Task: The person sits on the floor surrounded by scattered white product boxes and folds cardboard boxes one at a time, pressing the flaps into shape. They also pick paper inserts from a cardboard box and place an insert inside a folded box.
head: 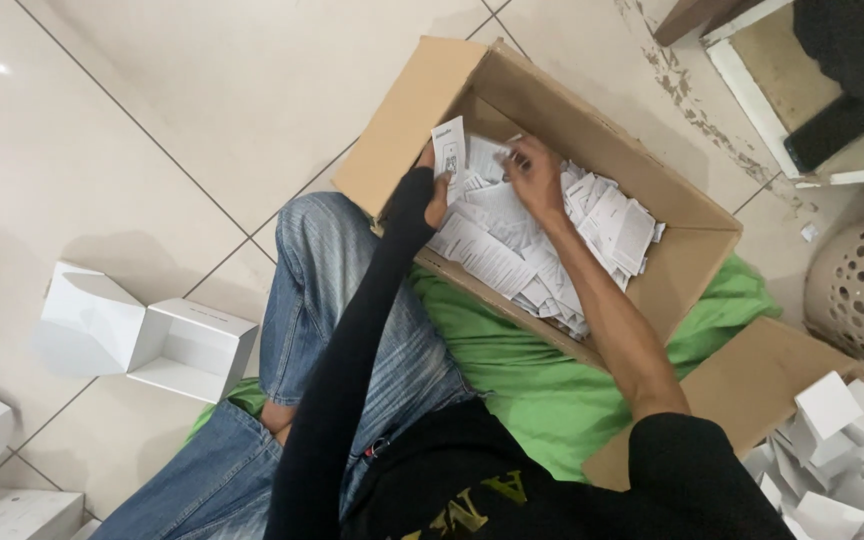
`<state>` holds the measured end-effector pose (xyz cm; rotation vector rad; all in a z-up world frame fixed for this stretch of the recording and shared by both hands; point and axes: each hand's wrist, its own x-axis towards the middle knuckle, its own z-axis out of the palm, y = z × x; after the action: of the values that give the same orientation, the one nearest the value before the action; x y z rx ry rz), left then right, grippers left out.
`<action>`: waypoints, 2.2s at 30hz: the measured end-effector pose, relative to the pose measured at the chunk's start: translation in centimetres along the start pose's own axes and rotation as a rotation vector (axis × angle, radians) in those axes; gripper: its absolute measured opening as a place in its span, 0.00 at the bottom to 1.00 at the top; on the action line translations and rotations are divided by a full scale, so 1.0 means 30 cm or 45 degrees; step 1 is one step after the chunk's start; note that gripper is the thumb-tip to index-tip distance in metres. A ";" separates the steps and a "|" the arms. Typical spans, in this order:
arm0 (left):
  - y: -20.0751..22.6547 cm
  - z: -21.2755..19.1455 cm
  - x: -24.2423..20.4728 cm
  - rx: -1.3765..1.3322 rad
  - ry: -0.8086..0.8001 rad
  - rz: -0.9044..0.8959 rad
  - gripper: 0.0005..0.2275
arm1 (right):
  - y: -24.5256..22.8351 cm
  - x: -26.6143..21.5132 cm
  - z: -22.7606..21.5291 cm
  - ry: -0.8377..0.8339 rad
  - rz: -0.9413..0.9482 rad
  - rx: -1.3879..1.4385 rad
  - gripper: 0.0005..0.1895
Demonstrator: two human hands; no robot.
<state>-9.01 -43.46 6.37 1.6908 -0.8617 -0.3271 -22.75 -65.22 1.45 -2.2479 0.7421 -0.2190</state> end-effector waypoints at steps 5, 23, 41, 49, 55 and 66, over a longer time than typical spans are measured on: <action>-0.057 0.028 -0.007 -0.046 -0.019 0.029 0.22 | 0.098 -0.002 -0.111 -0.025 -0.127 -0.010 0.31; 0.069 -0.041 0.048 -0.399 -0.234 -0.218 0.14 | -0.181 -0.114 -0.238 0.433 0.004 0.678 0.11; -0.058 0.004 -0.002 0.042 0.028 0.185 0.15 | -0.222 -0.296 -0.373 0.046 -0.173 -0.457 0.37; -0.019 -0.025 0.000 -0.091 -0.132 -0.001 0.15 | -0.092 -0.485 -0.507 -0.095 -0.114 -0.306 0.38; -0.001 -0.046 0.033 -0.153 -0.232 0.032 0.16 | 0.049 -0.607 -0.478 -0.189 0.190 -0.705 0.33; 0.049 -0.075 0.023 -0.341 -0.440 -0.083 0.12 | 0.173 -0.597 -0.466 0.104 -0.163 -0.799 0.44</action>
<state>-7.68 -42.43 8.59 1.4347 -0.9669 -0.7622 -44.82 -66.29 8.86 -2.9007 0.7867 -0.1515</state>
